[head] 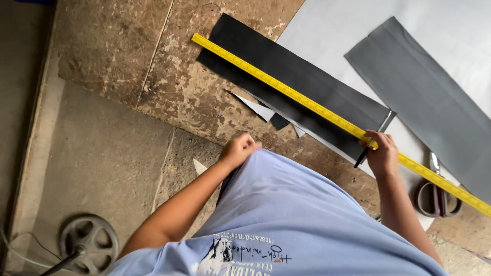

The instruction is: Measuring, marking, and cutting strips of fabric using a ruler, pen, and scissors on a workbench.

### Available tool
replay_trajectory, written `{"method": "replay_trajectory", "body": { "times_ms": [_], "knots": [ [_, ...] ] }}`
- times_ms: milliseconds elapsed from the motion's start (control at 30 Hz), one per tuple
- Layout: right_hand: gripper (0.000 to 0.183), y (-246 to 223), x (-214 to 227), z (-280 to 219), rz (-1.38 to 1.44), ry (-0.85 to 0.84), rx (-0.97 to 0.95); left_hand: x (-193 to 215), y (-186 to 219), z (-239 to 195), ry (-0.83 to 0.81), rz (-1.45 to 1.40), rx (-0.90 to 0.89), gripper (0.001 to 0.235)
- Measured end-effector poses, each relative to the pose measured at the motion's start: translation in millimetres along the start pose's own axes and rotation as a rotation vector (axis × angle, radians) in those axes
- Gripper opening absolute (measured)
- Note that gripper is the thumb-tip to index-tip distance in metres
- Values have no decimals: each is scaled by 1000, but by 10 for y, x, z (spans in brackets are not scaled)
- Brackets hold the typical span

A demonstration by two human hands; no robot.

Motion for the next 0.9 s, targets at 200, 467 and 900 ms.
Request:
{"method": "replay_trajectory", "body": {
  "times_ms": [200, 467, 900],
  "knots": [
    [23, -256, 5, 42, -17, 5, -42, 520, -247, 961, 332, 221, -109, 39],
    [31, -474, -61, 23, -113, -30, -69, 1759, -321, 2375, 533, 644, 137, 102],
    [31, -448, -87, -39, -248, -146, -331, 1649, -532, 2309, 738, 583, -103, 96]
  ]
}}
Point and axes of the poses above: each hand's wrist, its own z-axis towards the middle knuckle, its own x-axis out of the back of the hand, y = z × x, the point moved 5 cm from there along z, towards the middle knuckle, and after that the axes turned 12 degrees about -z, right-handed, at the moved point
